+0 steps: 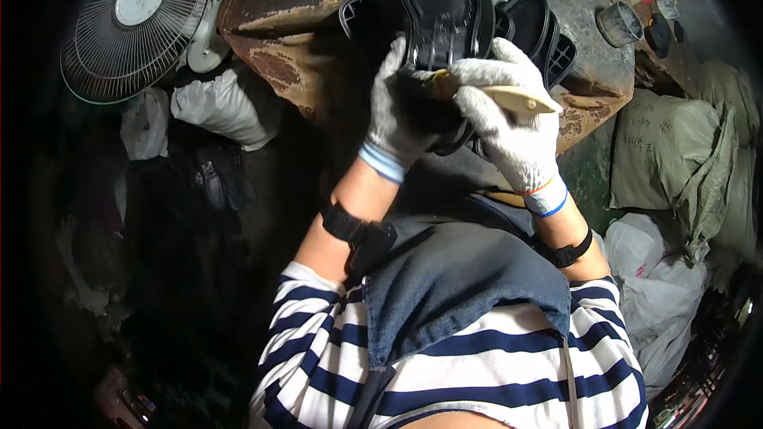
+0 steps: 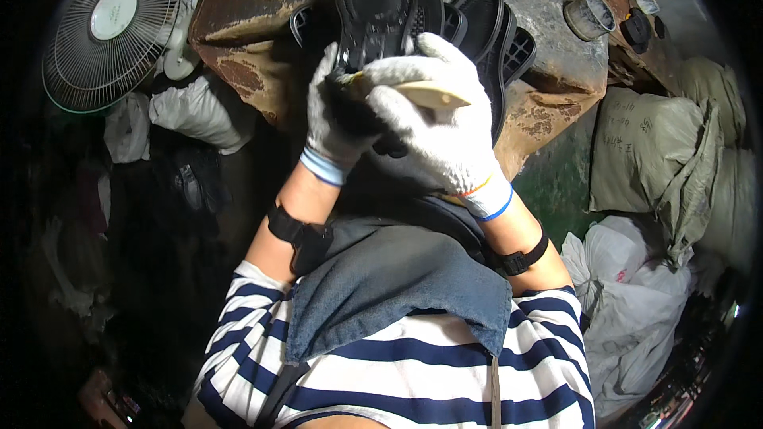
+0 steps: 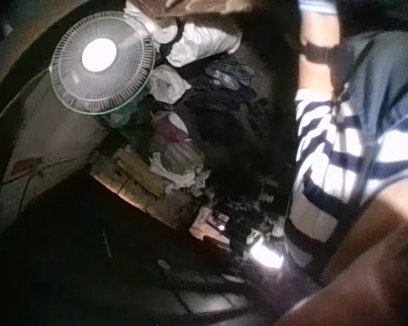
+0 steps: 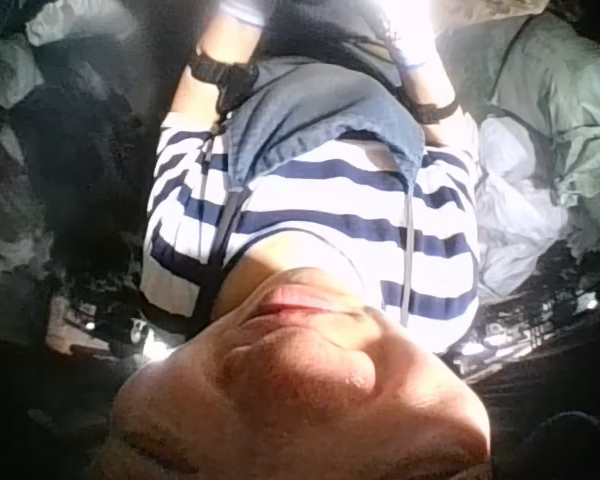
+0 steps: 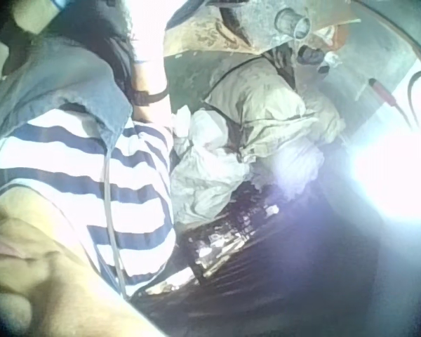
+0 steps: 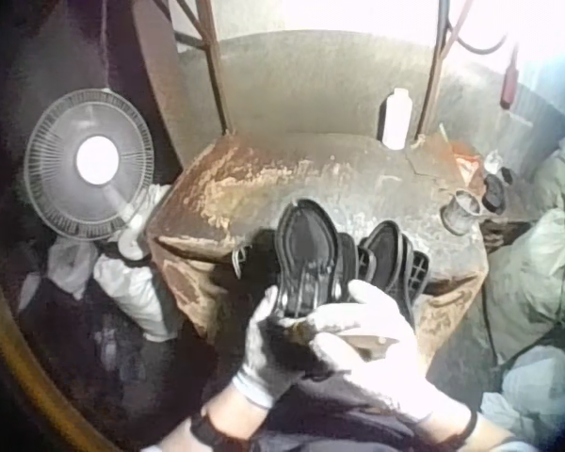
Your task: The person applies liquid to shoe soles with a brush, turning each one to coat the edges and bottom. After finishing a sole, the person tosses it onto a pile on the floor and picks up another from the workbench.
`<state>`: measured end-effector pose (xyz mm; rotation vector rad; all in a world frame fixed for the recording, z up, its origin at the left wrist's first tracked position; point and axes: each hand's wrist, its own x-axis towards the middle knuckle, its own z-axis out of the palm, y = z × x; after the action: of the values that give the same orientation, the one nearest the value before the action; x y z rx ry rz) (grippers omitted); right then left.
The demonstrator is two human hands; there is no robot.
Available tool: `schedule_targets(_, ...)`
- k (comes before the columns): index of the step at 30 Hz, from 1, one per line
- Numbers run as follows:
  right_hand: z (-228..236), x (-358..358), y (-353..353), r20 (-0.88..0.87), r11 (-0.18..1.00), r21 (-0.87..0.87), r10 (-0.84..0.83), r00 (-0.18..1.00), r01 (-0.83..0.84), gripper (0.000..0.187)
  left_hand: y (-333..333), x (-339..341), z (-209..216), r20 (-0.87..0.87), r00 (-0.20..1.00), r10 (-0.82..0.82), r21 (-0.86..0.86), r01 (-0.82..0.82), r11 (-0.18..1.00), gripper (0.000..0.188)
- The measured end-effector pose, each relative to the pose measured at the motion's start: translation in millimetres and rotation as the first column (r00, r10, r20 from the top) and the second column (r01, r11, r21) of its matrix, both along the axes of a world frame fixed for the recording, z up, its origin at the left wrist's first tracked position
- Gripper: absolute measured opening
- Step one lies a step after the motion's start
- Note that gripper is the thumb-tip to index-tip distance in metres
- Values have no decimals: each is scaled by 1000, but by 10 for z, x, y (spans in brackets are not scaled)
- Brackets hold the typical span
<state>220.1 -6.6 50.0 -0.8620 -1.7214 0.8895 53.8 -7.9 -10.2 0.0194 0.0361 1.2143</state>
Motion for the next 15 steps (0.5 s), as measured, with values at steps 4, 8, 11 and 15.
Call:
schedule_targets(4, 111, 84, -55, 194, 976, 201, 39, 980, -78, 19, 181, -227, 160, -357, 928, 110, 116, -73, 990, 72)
schedule_targets(8, 94, 321, 105, 254, 980, 125, 120, 960, -155, 16, 188, -449, 254, -426, 889, 169, 104, -137, 985, 76)
schedule_targets(11, 65, 288, 74, 58, 994, -58, 93, 994, -89, 14, 216, -653, 106, -240, 966, 93, 268, -26, 963, 71)
schedule_targets(15, 183, 82, 247, 344, 967, 246, -21, 939, -68, 11, 153, -635, 31, -254, 961, 107, 202, -55, 978, 71)
